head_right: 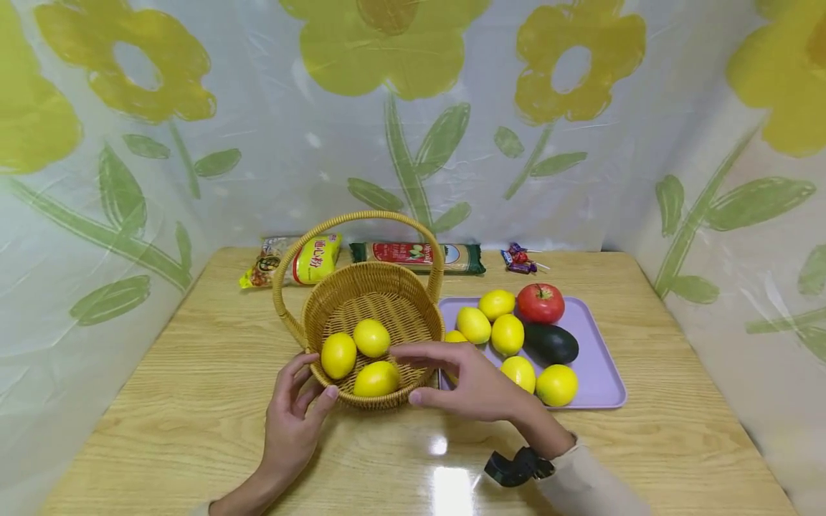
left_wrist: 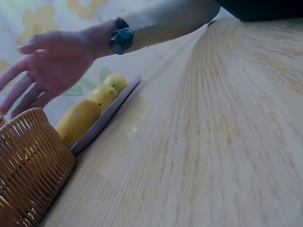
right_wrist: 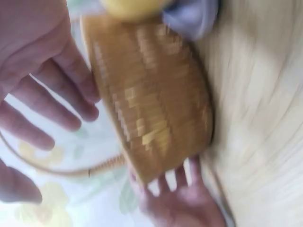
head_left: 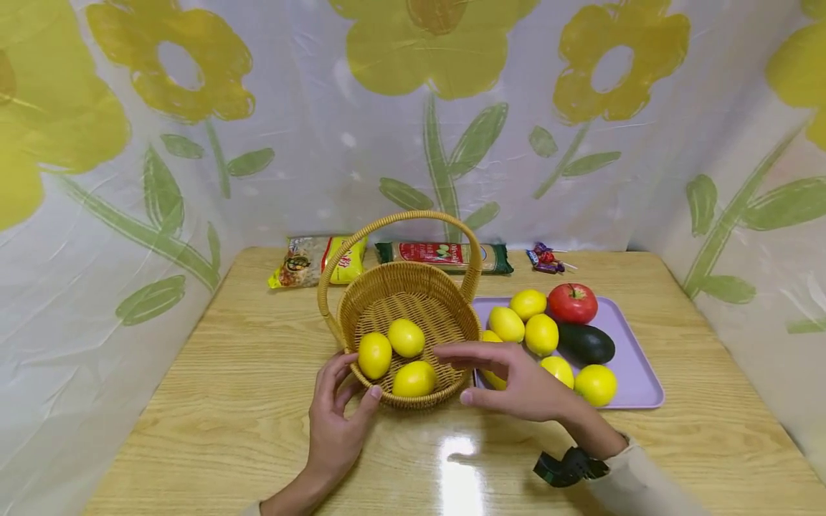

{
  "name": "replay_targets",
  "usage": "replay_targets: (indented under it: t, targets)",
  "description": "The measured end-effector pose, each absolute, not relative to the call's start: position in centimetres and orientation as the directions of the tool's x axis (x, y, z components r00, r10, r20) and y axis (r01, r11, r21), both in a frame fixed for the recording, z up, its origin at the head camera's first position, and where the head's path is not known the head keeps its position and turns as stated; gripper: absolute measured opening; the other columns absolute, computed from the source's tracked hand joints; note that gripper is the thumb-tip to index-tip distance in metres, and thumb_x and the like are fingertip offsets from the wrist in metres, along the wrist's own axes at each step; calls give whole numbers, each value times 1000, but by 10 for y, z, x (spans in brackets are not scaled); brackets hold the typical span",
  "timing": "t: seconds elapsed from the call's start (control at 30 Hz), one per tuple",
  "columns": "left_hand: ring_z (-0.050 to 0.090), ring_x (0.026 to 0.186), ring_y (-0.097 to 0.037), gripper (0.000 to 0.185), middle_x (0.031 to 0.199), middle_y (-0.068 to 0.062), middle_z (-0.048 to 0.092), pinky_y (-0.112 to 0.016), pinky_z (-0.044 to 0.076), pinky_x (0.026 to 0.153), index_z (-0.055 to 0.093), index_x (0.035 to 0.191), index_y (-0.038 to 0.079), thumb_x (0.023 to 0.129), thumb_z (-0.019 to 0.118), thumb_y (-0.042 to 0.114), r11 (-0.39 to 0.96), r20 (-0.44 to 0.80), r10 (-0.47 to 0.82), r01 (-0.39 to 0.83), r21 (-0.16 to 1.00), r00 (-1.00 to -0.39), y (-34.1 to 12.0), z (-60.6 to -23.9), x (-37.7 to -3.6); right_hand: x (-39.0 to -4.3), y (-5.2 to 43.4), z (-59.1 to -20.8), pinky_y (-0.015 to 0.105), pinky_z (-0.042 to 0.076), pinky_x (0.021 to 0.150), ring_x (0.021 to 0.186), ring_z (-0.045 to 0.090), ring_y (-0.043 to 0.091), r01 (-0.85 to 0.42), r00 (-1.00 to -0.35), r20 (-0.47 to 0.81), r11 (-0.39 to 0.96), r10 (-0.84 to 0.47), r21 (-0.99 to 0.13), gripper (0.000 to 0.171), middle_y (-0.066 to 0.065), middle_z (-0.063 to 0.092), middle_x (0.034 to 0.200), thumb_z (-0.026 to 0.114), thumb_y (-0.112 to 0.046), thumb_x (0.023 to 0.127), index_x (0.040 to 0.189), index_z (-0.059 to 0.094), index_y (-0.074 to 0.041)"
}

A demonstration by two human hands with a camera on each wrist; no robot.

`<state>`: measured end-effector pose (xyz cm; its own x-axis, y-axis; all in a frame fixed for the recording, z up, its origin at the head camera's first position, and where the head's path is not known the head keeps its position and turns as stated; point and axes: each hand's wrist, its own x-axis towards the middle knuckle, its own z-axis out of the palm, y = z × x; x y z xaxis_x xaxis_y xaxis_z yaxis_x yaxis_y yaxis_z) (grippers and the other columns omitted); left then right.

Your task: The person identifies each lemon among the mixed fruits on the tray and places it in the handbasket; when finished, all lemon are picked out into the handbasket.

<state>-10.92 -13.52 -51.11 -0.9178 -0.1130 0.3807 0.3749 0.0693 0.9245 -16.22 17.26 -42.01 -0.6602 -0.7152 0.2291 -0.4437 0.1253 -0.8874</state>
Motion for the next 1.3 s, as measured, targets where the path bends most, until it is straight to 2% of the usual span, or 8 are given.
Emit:
replay_targets:
  t: [0.23,0.4,0.67,0.73,0.9,1.1,1.3]
  targets:
    - [48,147,-40,58,161,-21,42,-29,56,115,52,151,-4,98,74,-7,73,368,-117,361,930,-923,-135,-509,-109,-153,246,-424,35,54,120,143,62,21,-389,-723,230,110,-651,-915,59,21,64,154,69,13,97,152,63,-7]
    - [50,145,-39,58,159,-25,42,-28,57,113,52,151,-6,97,74,-8,79,384,-121,377,923,-915,-135,-507,-110,-139,299,-420,28,56,115,138,66,16,-385,-764,198,188,-614,-904,55,23,67,149,65,17,98,149,64,-2]
    - [50,144,-37,58,159,-27,42,-22,57,110,52,150,-7,97,75,-8,77,379,-123,372,925,-917,-135,-507,-110,-117,356,-420,16,53,112,137,65,11,-389,-839,184,329,-512,-861,52,24,66,149,62,18,99,150,61,4]
    - [50,144,-37,58,160,-26,41,-22,57,110,52,150,-6,97,75,-8,77,376,-124,369,926,-918,-135,-507,-109,-115,367,-423,15,53,110,137,65,9,-367,-865,183,342,-467,-865,51,21,67,149,61,17,101,150,60,6]
    - [51,144,-35,59,160,-25,41,-22,57,110,52,151,-5,97,74,-9,71,375,-121,369,927,-919,-135,-508,-109,-120,381,-442,15,54,109,135,67,10,-350,-897,236,276,-373,-895,49,14,69,148,56,21,102,150,54,14]
    - [51,144,-36,58,159,-24,42,-23,57,110,53,151,-5,97,74,-9,73,386,-118,379,922,-915,-134,-511,-109,-126,379,-459,12,53,109,133,65,4,-311,-932,201,382,-302,-870,44,13,73,144,65,13,102,146,64,5]
    - [51,144,-36,58,160,-25,41,-23,57,111,52,151,-5,97,74,-9,75,393,-117,387,919,-912,-134,-511,-109,-127,377,-463,13,56,104,126,67,-2,-291,-928,140,438,-345,-850,42,-3,75,140,73,5,102,143,68,2]
